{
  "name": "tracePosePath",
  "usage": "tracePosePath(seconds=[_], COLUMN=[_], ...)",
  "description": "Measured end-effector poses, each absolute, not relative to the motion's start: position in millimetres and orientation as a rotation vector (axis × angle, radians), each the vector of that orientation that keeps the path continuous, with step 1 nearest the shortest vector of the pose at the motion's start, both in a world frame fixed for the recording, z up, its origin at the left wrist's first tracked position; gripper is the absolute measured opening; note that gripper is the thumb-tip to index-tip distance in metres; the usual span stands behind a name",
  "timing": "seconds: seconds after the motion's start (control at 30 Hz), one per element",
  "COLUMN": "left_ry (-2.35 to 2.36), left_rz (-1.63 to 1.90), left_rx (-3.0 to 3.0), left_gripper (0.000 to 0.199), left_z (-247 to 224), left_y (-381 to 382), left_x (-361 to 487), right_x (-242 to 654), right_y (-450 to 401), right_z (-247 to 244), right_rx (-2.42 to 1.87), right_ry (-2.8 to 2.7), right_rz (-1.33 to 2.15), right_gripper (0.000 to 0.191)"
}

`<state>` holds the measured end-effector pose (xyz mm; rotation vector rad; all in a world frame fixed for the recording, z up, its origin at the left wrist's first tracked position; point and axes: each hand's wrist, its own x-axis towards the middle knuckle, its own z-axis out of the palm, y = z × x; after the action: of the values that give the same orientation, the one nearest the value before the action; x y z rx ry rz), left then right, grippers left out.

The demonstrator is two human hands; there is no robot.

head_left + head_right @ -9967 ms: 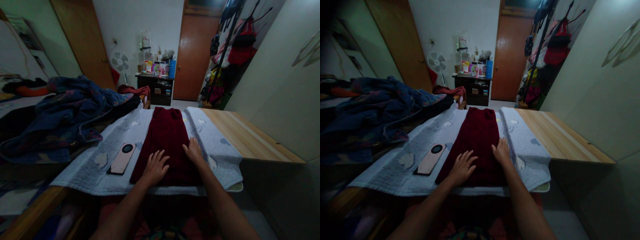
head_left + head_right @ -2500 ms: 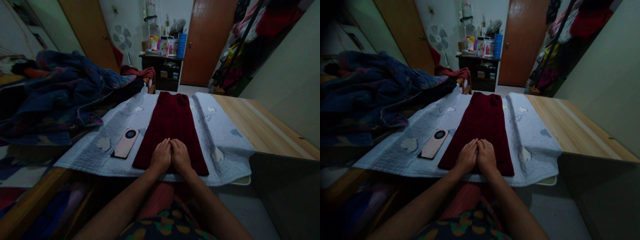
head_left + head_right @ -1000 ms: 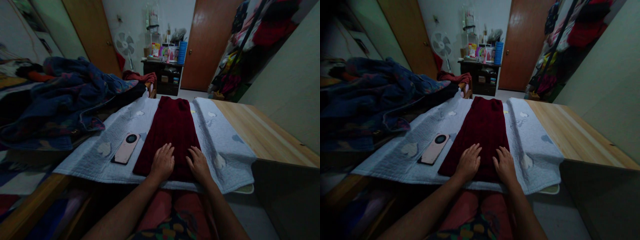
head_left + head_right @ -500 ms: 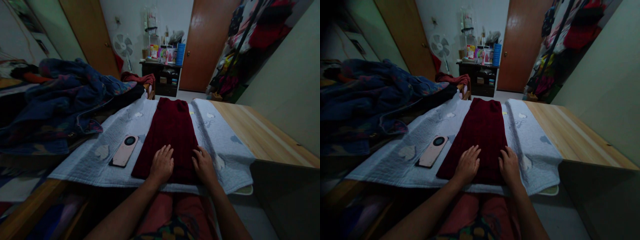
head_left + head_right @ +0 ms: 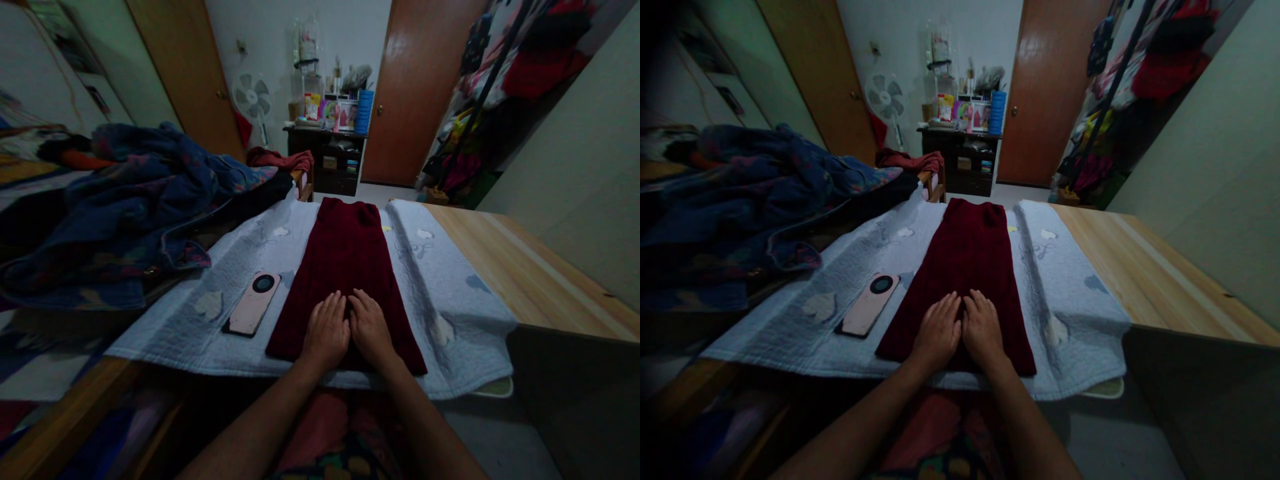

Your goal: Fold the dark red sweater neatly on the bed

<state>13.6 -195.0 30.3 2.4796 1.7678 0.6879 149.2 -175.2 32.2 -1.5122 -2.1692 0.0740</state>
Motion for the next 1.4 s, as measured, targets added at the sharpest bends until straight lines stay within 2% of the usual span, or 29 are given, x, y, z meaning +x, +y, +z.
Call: tracePosePath(seconds=[0.23, 0.6, 0.83, 1.1, 1.4], left_ry=[1.785, 1.781, 1.605, 1.607, 1.671], left_rz=[0.657, 0.657, 0.517, 0.531, 0.704], left_rx=[2.457, 2.445, 2.511, 2.344, 2.354], left_gripper=[0.049, 0.050, 0.052, 0.033, 0.031], left_z=[32.0, 36.3, 47.0, 57.9, 40.3], left_y=[-194.7, -195.8, -186.1, -163.7, -169.1], left_x=[14.0, 13.7, -9.2, -39.8, -32.9], right_x=[161.2, 188.4, 188.0, 187.2, 186.8], right_y=[-181.4, -191.5, -191.6, -192.4, -192.2], right_z=[35.1, 33.8, 33.3, 34.8, 33.4], right_rx=[-1.578, -1.698, -1.720, -1.724, -1.710], right_ry=[-2.177, -2.237, -2.227, -2.234, -2.226], right_rz=[0.019, 0.006, 0.027, 0.030, -0.003], right_gripper=[0.041, 0.053, 0.054, 0.053, 0.053])
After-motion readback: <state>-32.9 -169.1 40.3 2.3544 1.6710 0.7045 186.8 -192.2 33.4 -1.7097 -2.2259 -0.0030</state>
